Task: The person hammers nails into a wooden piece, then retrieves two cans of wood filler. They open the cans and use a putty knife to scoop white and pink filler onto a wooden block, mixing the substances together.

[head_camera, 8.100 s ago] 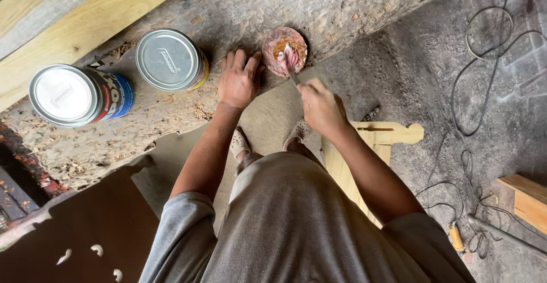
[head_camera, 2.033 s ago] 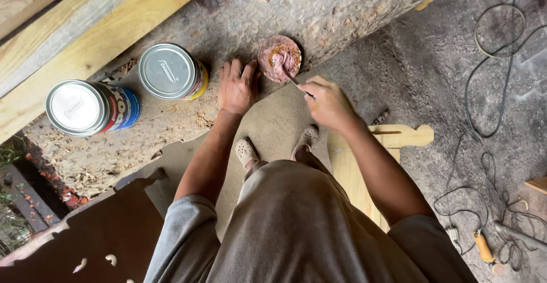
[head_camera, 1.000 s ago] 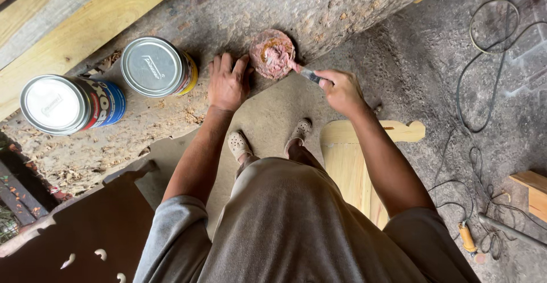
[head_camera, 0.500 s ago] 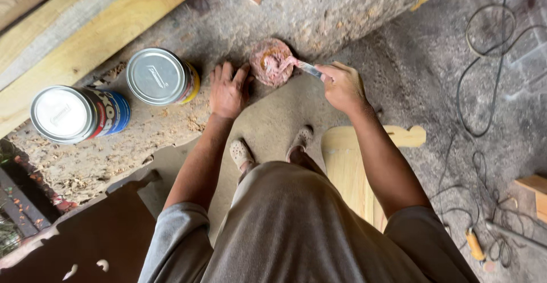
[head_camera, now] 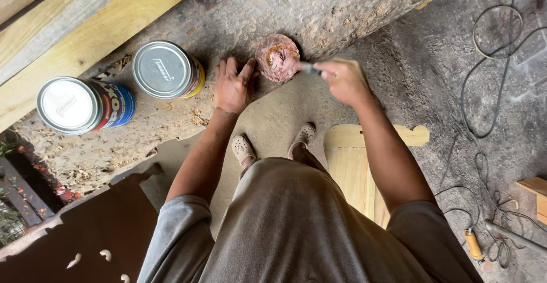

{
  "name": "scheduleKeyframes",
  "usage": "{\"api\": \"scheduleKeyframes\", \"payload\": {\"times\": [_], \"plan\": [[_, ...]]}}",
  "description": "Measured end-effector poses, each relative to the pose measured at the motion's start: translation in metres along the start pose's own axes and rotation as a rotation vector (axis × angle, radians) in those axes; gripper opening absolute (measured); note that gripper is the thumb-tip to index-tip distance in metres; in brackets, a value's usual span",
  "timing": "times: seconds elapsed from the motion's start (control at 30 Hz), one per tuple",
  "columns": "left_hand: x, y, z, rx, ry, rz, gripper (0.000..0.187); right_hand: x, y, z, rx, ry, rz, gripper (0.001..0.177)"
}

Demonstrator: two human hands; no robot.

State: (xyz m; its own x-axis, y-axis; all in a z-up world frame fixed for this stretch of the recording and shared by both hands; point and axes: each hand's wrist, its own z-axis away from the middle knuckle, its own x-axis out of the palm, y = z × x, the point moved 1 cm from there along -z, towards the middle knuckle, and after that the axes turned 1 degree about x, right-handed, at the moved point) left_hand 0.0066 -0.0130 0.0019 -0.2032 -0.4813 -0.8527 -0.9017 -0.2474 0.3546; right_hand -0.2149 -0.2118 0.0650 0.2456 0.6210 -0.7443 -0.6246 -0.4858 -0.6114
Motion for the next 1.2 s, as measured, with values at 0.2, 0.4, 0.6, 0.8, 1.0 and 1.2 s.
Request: {"api": "scheduleKeyframes", "payload": {"times": [0.2,0.4,0.6,0.8,1.0,1.2], "plan": [[0.002,-0.002,0.002,-0.026,-0.054,-0.022,0.034,0.041,0.004,0.005,-0.215,0.132,-0.062,0.025],[0.0,0.0,0.002,-0.001,0.019,-0.034,0.036,0.003,-0.001,-0.001,-0.215,0.12,0.074,0.028],[0.003,-0.003,0.004,-0.011,-0.016,-0.019,0.035,0.036,-0.007,-0.003,-0.136,0.138,-0.056,0.027],[0.001,-0.001,0.002,-0.019,0.013,0.008,0.036,0.013,-0.007,0.006,-0.38,0.216,0.021,0.026],[-0.003,0.0,0.003,0.019,0.041,0.007,0.034,0.051,-0.017,-0.004,-0.066,0.133,0.009,0.026],[-0.002,0.0,0.002,0.019,0.061,0.019,0.035,0.031,-0.007,0.002,-0.321,0.352,-0.03,0.027]]}}
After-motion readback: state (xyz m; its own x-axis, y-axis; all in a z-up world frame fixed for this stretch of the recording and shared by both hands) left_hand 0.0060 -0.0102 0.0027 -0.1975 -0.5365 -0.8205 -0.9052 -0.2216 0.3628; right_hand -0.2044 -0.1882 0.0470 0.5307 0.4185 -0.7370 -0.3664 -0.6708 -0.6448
